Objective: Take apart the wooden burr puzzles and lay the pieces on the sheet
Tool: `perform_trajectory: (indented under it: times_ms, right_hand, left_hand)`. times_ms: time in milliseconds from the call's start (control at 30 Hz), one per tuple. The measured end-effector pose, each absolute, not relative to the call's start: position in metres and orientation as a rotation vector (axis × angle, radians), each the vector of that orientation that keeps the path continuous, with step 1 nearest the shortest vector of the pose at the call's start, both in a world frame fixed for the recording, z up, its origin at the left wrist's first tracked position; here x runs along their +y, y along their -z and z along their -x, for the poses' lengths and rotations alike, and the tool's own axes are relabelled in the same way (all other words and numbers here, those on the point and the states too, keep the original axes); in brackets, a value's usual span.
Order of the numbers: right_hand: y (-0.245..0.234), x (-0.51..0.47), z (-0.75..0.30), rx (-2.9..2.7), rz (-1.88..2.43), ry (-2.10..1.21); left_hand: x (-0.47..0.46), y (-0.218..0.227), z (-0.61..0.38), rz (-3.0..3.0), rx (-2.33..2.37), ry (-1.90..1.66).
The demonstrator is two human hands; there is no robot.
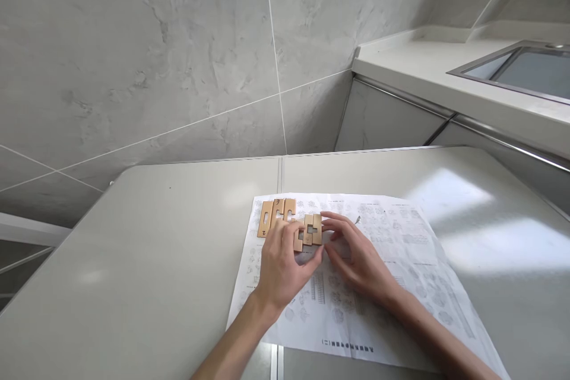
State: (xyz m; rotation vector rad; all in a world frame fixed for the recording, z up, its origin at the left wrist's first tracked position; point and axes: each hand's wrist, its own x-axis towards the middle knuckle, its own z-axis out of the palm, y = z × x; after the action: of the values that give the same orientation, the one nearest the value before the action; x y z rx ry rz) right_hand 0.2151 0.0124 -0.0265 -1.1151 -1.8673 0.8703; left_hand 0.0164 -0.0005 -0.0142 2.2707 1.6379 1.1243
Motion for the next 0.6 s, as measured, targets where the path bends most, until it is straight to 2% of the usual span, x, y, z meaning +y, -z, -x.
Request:
perform_trajectory:
  times_ms: [233,367,600]
  right_hand:
    - [0.0272,0.0099,-0.2195,-1.954,1.023,-1.05]
    - [0.0272,0.0097,-0.2201,-1.951,0.977,-1.124]
    - [0.0231,0.0086,-0.2178,-2.022,0.963,-1.06]
  left_hand:
    - [-0.003,0.0126,-0.0187,-2.491,1.347,-1.196]
    - [-0.0017,0.0111,-0.0203,-2.525,1.426,-1.18]
    - [0.0005,0.0107,-0.0219,-2.443,1.573,-1.14]
